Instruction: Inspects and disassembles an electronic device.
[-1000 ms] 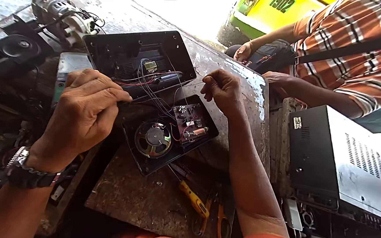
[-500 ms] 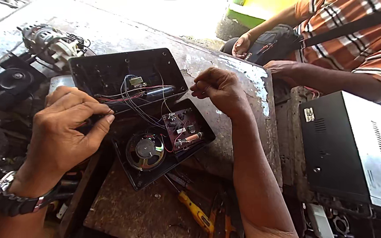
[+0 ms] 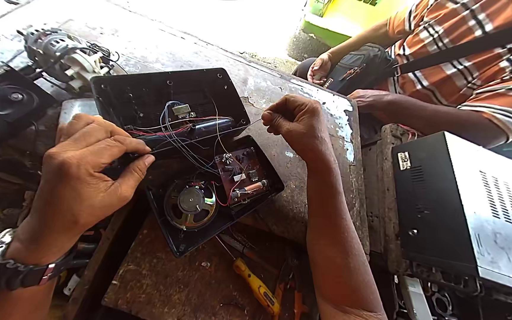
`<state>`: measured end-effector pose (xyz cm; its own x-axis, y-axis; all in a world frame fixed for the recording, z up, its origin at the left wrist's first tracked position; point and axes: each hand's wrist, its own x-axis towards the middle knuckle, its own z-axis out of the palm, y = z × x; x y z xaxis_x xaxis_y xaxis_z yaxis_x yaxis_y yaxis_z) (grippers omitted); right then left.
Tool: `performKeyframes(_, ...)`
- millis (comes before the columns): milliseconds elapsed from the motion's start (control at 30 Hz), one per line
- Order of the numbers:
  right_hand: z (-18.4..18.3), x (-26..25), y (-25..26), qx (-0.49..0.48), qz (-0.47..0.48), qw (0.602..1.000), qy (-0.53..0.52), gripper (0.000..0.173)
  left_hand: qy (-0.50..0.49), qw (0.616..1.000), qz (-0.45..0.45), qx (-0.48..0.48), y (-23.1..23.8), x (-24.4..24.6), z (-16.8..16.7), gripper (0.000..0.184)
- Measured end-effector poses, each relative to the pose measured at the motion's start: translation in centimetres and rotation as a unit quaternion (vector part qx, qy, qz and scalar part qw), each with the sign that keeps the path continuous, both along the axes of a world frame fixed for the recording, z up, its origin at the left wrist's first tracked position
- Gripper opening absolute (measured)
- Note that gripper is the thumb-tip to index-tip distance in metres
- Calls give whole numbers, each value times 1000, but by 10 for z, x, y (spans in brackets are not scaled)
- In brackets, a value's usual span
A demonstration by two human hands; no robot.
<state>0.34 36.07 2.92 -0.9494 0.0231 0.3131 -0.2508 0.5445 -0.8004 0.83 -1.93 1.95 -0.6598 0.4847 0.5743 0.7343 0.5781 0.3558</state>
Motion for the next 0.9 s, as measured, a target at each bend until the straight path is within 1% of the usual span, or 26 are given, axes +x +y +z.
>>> performKeyframes(167, 3, 2, 4, 1, -24, 999, -24, 9, 5, 1000, 4, 7, 2, 1, -2, 25)
performKeyframes(367, 5, 3, 3, 9, -25, 998, -52, 12, 9, 1000, 15, 10, 4, 2, 0, 27)
performKeyframes(500, 3, 2, 2, 5, -18, 998, -59, 11, 15, 998, 45, 27, 7, 2, 0, 29)
performKeyframes(700, 3, 2, 3, 17, -14, 997, -68, 12, -4, 994, 88, 57, 6, -2, 3, 28)
performKeyframes(800, 1, 2, 4, 20, -6, 998, -64, 12, -34, 991, 94, 90, -2, -3, -3, 25)
performKeyframes(900, 0, 3, 3, 15, -3, 998, -58, 13, -63, 983, 91, 149, -15, -5, -15, 22)
